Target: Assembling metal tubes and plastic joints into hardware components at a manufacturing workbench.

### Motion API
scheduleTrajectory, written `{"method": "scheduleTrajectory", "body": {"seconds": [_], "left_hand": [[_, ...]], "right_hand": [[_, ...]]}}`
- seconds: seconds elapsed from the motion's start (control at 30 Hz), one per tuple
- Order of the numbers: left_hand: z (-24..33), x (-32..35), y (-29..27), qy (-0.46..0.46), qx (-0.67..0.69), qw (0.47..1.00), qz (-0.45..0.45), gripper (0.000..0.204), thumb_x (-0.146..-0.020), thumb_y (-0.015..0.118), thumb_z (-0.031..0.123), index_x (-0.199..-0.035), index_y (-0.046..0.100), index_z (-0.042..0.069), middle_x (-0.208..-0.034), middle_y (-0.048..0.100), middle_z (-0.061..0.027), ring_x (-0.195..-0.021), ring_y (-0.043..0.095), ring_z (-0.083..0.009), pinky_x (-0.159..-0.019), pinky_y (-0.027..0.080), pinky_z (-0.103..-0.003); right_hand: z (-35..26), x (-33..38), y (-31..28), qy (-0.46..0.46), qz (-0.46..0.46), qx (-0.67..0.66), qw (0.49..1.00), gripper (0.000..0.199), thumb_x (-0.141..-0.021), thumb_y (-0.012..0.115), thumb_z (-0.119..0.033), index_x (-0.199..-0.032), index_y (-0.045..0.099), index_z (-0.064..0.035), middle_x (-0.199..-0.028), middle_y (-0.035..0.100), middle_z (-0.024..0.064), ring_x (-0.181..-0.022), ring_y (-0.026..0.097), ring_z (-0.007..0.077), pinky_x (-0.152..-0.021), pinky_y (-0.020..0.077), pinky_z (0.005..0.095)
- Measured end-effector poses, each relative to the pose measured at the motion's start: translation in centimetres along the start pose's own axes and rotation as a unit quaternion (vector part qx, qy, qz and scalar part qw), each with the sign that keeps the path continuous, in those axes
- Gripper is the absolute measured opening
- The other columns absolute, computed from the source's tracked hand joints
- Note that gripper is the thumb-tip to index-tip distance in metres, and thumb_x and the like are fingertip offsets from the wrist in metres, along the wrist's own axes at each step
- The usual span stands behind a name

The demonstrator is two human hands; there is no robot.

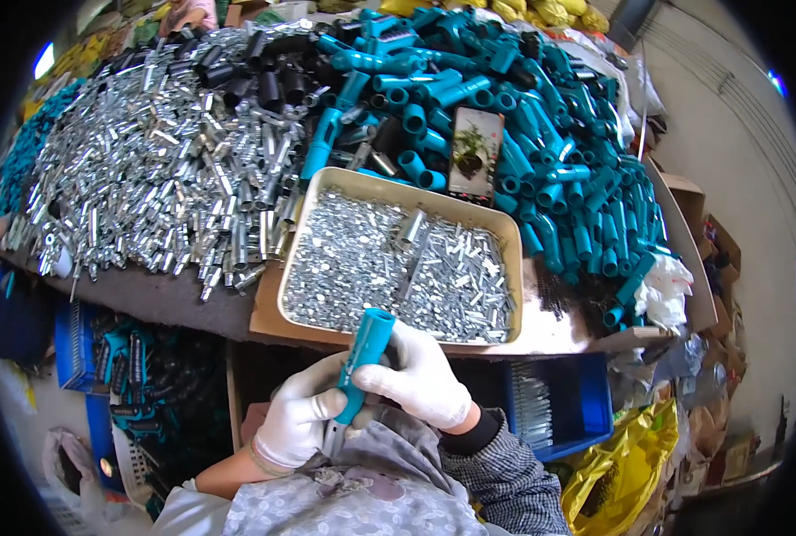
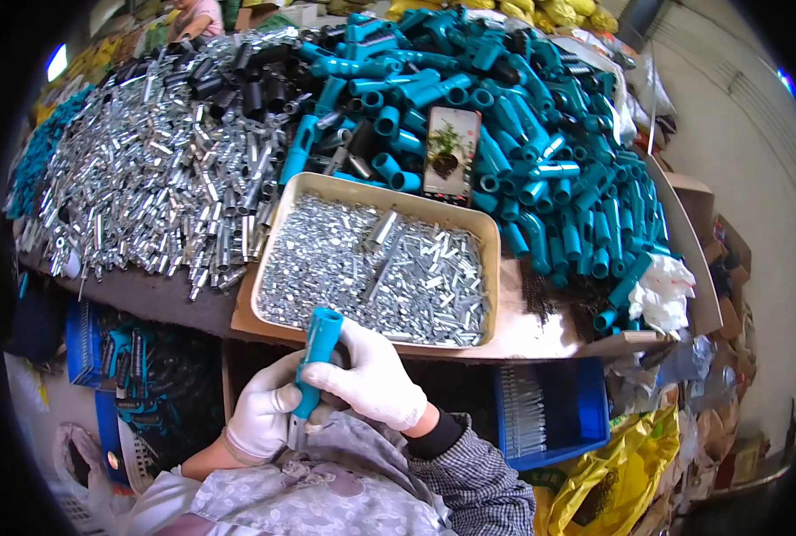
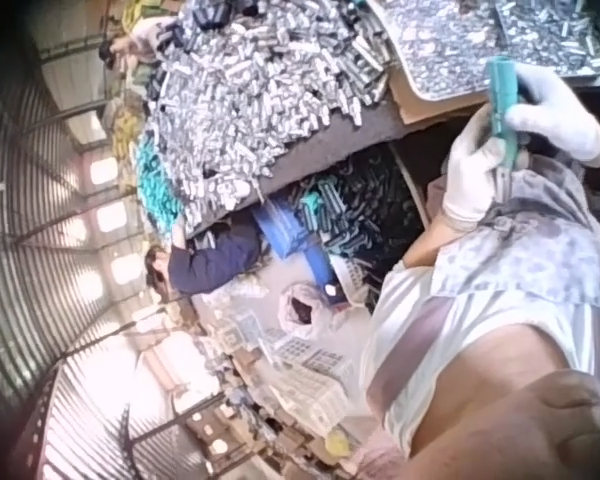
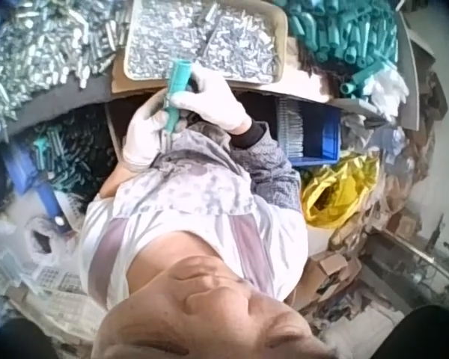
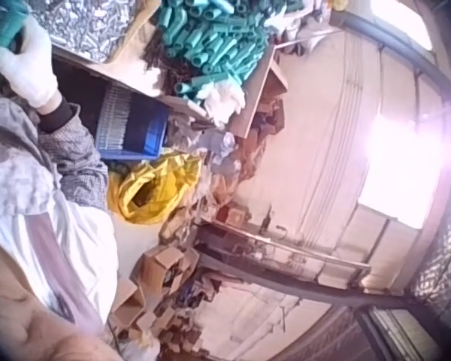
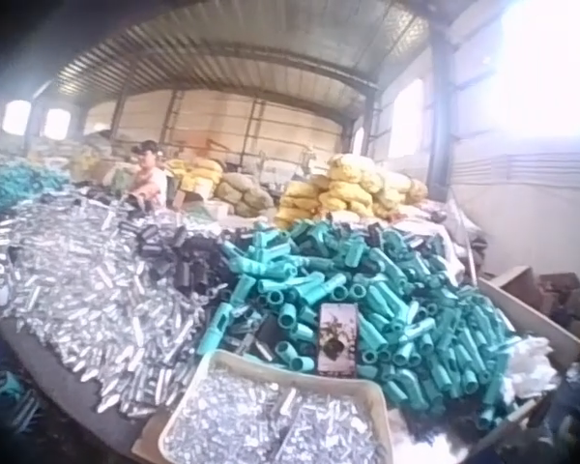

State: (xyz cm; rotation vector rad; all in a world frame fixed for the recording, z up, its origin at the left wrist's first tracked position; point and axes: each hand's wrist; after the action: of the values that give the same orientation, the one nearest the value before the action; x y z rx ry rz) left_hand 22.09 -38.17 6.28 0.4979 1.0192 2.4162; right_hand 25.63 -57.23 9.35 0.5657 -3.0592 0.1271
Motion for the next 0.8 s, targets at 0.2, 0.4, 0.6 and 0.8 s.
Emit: {"method": "scheduleTrajectory", "body": {"seconds": [0.2, 0.4, 0.6, 0.8], "left_hand": [[-0.2, 0.3, -1.1, -0.002, 0.084, 0.996, -0.028, 0.068, -0.094, 0.069, 0.029, -0.145, 0.041, -0.005, -0.110, 0.061, -0.0126, -0.083, 0.062, -0.0192, -0.072, 0.049, -0.031], [0.7, 1.0, -2.6, 0.078, 0.018, 0.997, 0.014, 0.066, -0.095, 0.067, 0.027, -0.146, 0.039, -0.006, -0.107, 0.061, -0.0132, -0.082, 0.062, -0.0196, -0.071, 0.050, -0.030], [3.2, 2.5, -4.5, 0.087, 0.119, 0.989, -0.001, 0.069, -0.094, 0.069, 0.027, -0.147, 0.038, -0.003, -0.109, 0.062, -0.0153, -0.086, 0.063, -0.0200, -0.069, 0.051, -0.031], [3.0, 2.9, -4.4, 0.059, 0.108, 0.992, 0.022, 0.065, -0.096, 0.064, 0.020, -0.150, 0.035, -0.003, -0.112, 0.062, -0.0168, -0.089, 0.064, -0.0204, -0.073, 0.052, -0.030]], "right_hand": [[-1.0, -1.6, -1.0, 0.026, -0.101, -0.034, 0.994, 0.033, -0.088, 0.075, -0.022, -0.108, 0.059, -0.0008, -0.088, 0.066, 0.0035, -0.073, 0.063, 0.0097, -0.065, 0.0530, 0.0270], [-4.0, -4.7, 1.3, 0.002, -0.135, 0.169, 0.976, 0.032, -0.086, 0.076, -0.027, -0.099, 0.063, -0.0007, -0.080, 0.070, 0.0117, -0.075, 0.071, 0.0210, -0.069, 0.0563, 0.0361], [-7.2, -18.0, -7.1, -0.289, 0.184, 0.593, 0.729, 0.019, -0.082, 0.069, -0.015, -0.098, 0.074, -0.0066, -0.099, 0.070, 0.0125, -0.093, 0.066, 0.0305, -0.081, 0.0527, 0.0395], [-6.3, -23.4, -12.3, -0.309, 0.265, 0.720, 0.562, 0.016, -0.072, 0.078, -0.022, -0.081, 0.074, -0.0094, -0.122, 0.064, 0.0127, -0.119, 0.054, 0.0332, -0.099, 0.0419, 0.0469]]}}
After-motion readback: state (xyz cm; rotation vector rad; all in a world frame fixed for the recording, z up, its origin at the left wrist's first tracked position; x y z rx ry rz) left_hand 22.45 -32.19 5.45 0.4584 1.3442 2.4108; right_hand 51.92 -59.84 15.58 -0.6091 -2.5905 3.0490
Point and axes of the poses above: each hand's wrist, its own x-axis away from the middle knuckle, its own y-axis out of the palm, z = x × y
